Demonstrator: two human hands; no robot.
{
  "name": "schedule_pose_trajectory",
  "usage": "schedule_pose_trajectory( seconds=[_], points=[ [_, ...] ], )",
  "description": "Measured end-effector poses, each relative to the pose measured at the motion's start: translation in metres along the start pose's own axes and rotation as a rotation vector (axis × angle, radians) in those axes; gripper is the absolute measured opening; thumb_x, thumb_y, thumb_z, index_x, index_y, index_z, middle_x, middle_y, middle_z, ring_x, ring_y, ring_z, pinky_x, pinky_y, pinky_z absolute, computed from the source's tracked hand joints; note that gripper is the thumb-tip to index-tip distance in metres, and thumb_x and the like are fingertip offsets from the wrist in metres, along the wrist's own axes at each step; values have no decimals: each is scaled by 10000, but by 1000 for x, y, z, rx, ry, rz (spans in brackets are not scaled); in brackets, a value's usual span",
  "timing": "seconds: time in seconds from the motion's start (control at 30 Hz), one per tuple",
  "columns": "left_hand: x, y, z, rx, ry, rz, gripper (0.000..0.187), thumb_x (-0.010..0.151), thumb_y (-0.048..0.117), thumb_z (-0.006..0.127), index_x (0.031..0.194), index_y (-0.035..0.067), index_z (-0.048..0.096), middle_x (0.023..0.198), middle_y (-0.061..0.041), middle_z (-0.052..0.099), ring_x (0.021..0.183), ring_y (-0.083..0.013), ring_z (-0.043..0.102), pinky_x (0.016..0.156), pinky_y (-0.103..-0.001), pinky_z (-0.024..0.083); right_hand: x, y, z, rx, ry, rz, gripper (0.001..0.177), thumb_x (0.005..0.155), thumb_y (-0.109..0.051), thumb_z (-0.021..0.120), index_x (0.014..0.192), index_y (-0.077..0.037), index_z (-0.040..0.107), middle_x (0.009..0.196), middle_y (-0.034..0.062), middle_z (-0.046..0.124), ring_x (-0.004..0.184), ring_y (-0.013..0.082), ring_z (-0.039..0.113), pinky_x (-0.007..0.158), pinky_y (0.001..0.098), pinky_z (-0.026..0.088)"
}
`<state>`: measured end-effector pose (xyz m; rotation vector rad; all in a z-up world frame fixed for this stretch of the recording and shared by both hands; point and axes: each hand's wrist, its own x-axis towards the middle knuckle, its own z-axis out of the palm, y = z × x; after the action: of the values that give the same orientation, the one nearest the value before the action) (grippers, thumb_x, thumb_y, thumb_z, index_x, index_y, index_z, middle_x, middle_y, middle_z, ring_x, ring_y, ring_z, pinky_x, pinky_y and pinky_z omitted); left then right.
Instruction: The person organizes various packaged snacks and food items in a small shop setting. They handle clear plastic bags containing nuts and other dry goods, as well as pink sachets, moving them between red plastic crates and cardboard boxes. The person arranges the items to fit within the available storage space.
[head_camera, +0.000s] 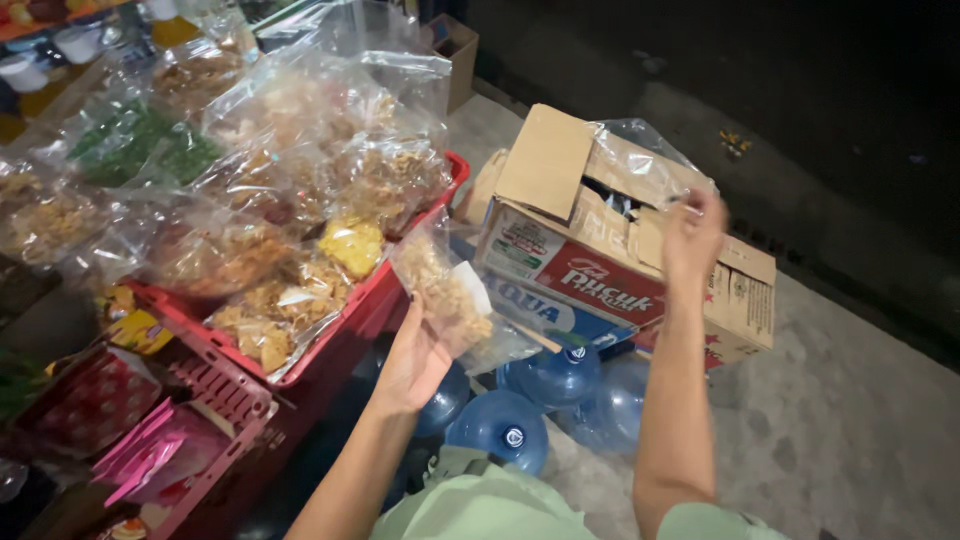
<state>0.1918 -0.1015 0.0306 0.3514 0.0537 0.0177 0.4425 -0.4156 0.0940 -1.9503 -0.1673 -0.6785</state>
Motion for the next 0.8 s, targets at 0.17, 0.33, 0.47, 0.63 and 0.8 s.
schedule_pose_trajectory(
  seconds=[0.17, 0.33, 0.47, 0.63, 0.8],
  points=[
    [4, 1, 1, -59, 38, -2, 393, 1032, 394, 563, 1342, 153, 568, 1277, -48, 672, 1208, -254, 636, 1037, -502, 500, 47, 153, -10, -394, 120, 189, 384, 1035, -375, 786, 1040, 7, 754, 947, 148, 717, 873, 223, 656, 811, 332, 493],
    [15, -8, -3, -14, -3, -29, 434, 997, 351, 606, 1360, 113, 589, 1300, -52, 681, 1214, -238, 633, 1058, -478, 500, 63, 151, -1, -295, 23, 83, 272, 1022, -251, 736, 1058, 17, 763, 902, 147, 748, 810, 170, 660, 780, 317, 521],
    [26, -18, -29, -29, 4, -75, 440, 1015, 349, 643, 1376, 104, 584, 1278, -80, 673, 1194, -272, 639, 1038, -482, 496, 50, 40, -42, 14, -59, -139, 166, 985, -29, 625, 1110, 4, 729, 1057, 71, 762, 934, 94, 692, 806, 235, 544],
    [25, -10, -2, -68, -78, -163, 575, 964, 415, 672, 1448, 129, 548, 1389, -54, 645, 1261, -238, 594, 1058, -461, 464, 10, -100, -85, 110, -261, 32, 195, 966, 51, 538, 1071, 4, 695, 998, 50, 737, 876, 77, 662, 788, 211, 539],
    [24, -15, 14, -55, -74, -184, 673, 878, 445, 725, 1454, 156, 531, 1426, -14, 625, 1321, -219, 558, 1119, -462, 447, -30, -150, -81, 211, -630, -10, 186, 900, 34, 586, 1039, 14, 707, 985, 49, 716, 869, 78, 576, 781, 224, 474]
  ],
)
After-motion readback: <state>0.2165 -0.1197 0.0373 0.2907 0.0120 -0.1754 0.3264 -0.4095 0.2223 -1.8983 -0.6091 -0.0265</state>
